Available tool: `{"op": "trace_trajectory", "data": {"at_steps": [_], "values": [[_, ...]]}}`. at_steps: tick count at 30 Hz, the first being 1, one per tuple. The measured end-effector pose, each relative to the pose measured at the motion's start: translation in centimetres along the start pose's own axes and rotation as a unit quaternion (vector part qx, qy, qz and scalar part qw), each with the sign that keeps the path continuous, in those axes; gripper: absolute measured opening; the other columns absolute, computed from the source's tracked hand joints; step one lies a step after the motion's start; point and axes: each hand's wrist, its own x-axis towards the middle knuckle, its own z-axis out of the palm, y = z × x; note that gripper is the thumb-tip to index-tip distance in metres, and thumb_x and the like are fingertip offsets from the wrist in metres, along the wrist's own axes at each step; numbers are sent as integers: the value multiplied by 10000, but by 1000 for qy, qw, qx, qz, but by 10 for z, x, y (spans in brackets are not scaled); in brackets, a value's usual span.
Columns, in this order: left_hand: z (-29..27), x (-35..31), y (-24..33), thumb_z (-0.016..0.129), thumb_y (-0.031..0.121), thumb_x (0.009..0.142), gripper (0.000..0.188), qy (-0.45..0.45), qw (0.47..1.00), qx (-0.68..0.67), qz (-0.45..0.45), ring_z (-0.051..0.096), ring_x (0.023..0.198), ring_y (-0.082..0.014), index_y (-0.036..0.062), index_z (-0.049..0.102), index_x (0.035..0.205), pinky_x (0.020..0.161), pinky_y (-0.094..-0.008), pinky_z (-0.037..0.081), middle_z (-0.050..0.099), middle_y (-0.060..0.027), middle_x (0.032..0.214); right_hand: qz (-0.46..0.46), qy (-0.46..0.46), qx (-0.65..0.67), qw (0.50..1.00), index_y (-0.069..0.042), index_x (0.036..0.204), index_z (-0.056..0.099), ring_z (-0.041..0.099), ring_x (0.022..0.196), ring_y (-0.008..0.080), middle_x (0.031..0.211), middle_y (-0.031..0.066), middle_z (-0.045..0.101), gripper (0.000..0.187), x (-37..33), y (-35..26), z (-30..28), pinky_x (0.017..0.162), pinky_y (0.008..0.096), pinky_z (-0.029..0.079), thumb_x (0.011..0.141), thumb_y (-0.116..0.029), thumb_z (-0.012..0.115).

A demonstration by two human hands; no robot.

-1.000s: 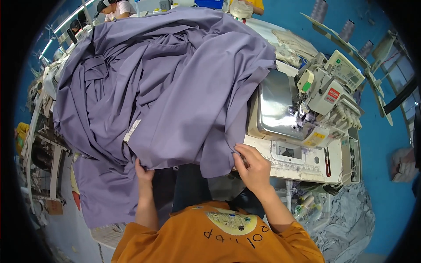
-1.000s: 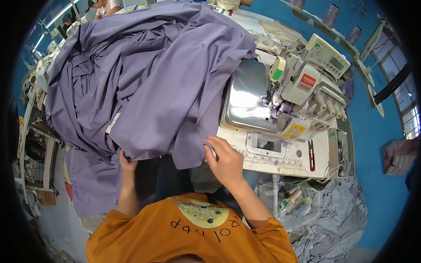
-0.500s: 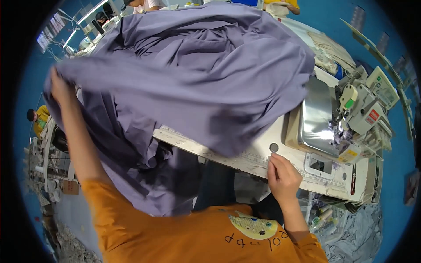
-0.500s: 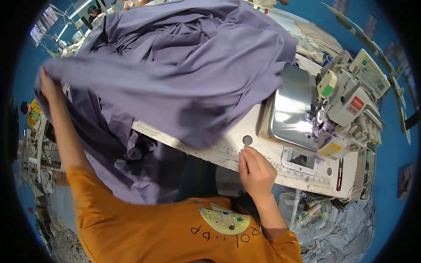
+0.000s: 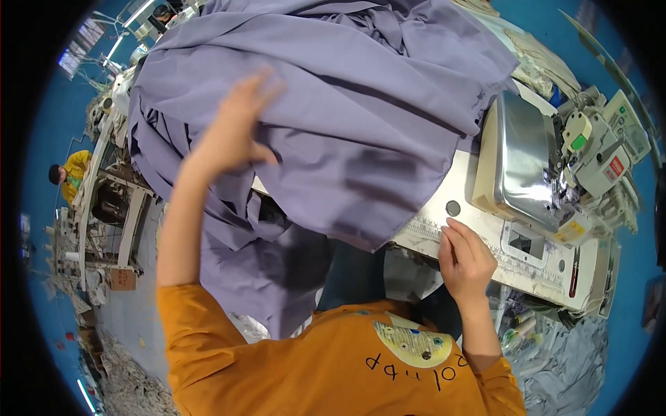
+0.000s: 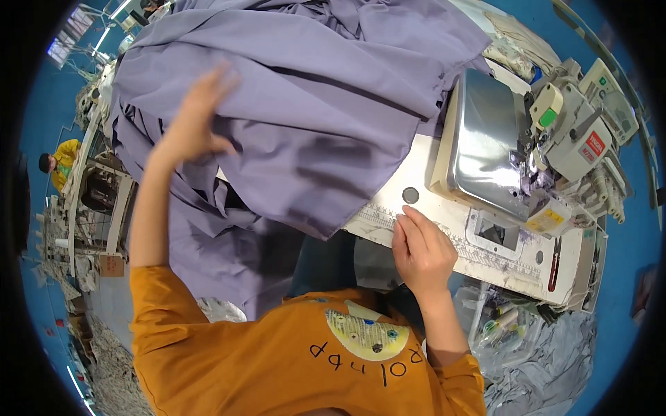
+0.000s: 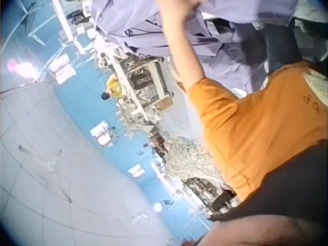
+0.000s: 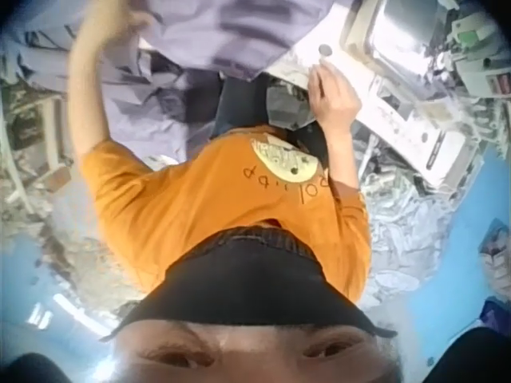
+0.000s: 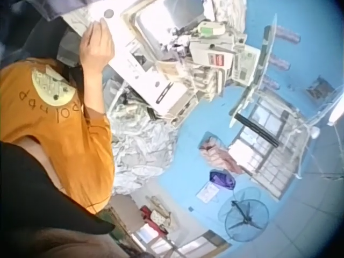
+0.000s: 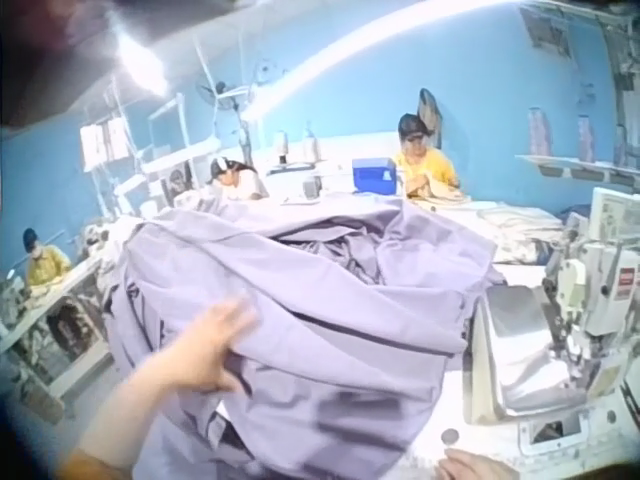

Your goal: Using an overlock sewing machine to join pieces of purple fabric in a factory setting.

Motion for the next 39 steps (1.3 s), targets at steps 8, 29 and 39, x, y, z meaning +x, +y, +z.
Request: {"op": "trace_trajectory", "data": {"at_steps": [8, 29, 39], "values": [[16, 70, 72, 851, 114, 528, 1112, -87, 989, 60, 101, 629, 931, -296, 224, 294, 1484, 753, -412, 529, 375, -82, 1471, 12, 14, 17, 1000, -57, 868, 683, 670, 692, 223, 952, 71, 697, 125, -1, 3, 1, 618, 303, 540, 750, -55, 723], [18, 90, 39, 688, 187, 814, 387, 283, 949, -108, 86, 521, 1177, -391, -10, 605, 1137, 1001, -393, 417, 589, -215, 1199, -14, 11, -63, 998, -70, 897, 722, 686, 746, 205, 960, 43, 708, 112, -3, 5, 14, 652, 293, 559, 793, -100, 690], [197, -358, 122, 693, 241, 819, 144, -95, 925, 3, -368, 653, 771, -276, 101, 684, 852, 682, -391, 523, 671, -89, 840, 22, -33, -28, 999, -22, 953, 712, 689, 837, 223, 988, 92, 706, 103, -6, -9, 15, 711, 285, 549, 878, -53, 648]]}}
